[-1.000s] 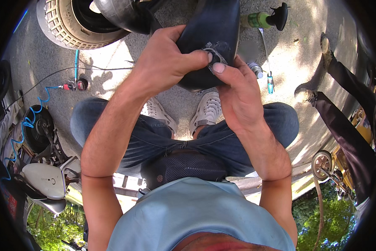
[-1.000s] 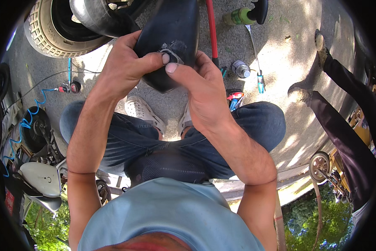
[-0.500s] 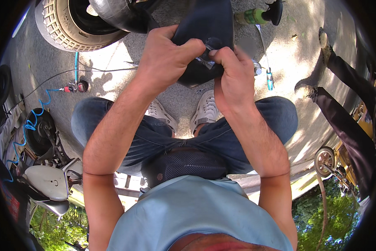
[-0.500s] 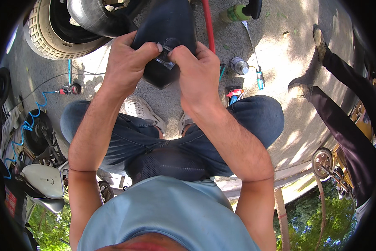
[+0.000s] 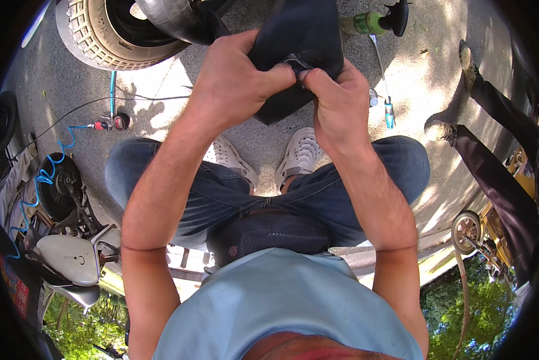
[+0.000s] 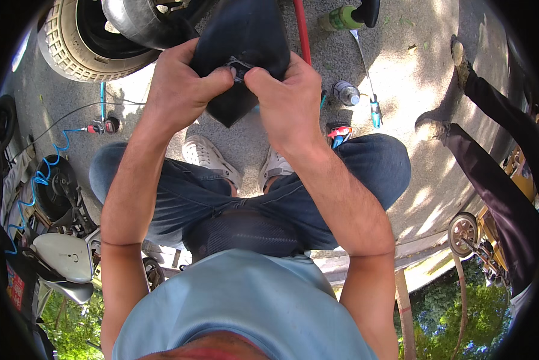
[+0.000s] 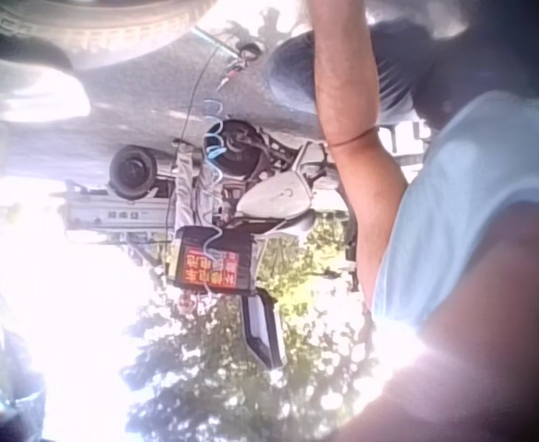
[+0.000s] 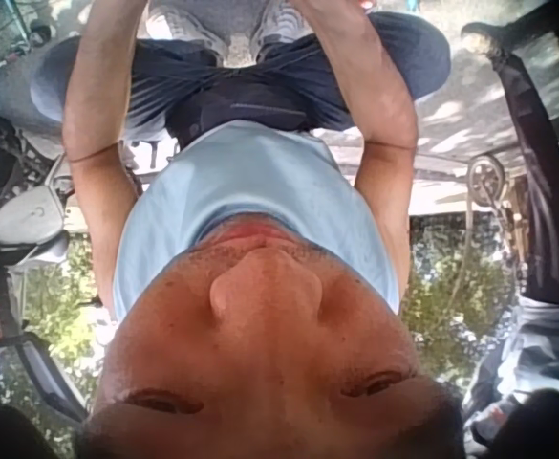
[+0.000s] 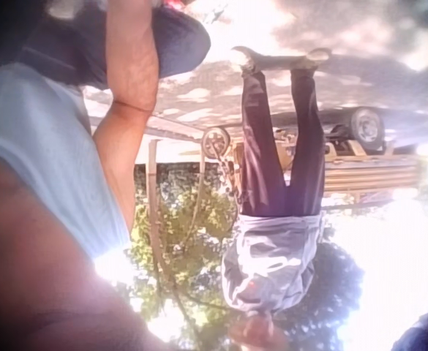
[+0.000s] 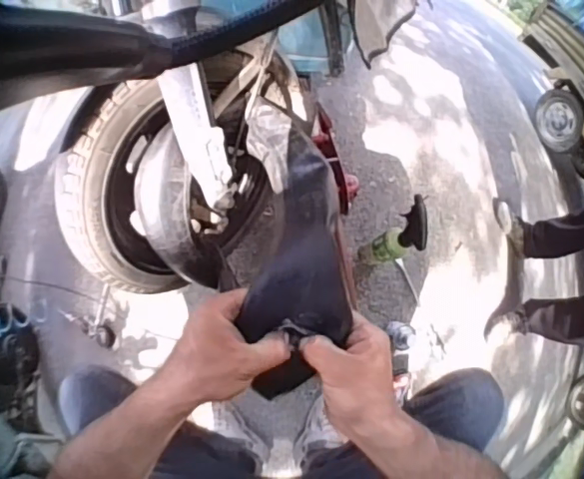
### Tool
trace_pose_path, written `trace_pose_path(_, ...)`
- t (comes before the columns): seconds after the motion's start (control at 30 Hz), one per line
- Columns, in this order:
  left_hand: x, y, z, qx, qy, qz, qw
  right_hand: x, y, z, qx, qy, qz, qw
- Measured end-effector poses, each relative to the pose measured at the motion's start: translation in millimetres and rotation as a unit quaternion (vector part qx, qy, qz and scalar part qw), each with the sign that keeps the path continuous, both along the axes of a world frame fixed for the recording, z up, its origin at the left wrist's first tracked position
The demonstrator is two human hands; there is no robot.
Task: The person applies glue to a punctured inner tube using a brush, then places a patch over the hole and presses it down firmly to secure it.
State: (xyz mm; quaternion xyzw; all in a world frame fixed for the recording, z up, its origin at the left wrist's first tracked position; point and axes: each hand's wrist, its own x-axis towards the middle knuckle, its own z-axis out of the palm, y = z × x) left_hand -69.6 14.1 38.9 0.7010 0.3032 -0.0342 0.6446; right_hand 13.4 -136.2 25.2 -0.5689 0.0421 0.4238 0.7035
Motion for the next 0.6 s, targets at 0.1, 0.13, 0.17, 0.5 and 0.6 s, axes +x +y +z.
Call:
trace_pose_path(0.1,-1.1,6.2,0.5,-0.040,0.008,0.015,0.999,4.4,-1.9,0.3,0.009,0.014,-0.005,1.000)
trace_pose_path(0.13,-1.0,8.1,0.3,-0.061,0.009,0.020,0.998,5.7,-1.1,2.4,0.011,0.022,-0.013,1.000)
trace_pose_path(0.17,-2.3,7.6,-0.8,-0.062,0.001,0.029,0.998,6.1,-0.1,3.6,0.015,0.031,-0.020,0.999)
trace_pose_path(0.5,-5.6,6.4,0.8,-0.067,-0.032,0.030,0.997,5.6,-2.5,-1.2,0.011,0.011,0.005,1.000)
trace_pose_path(0.6,-6.9,8.2,-2.0,-0.109,-0.027,0.043,0.993,8.9,-2.3,0.3,-0.003,0.016,0.023,1.000)
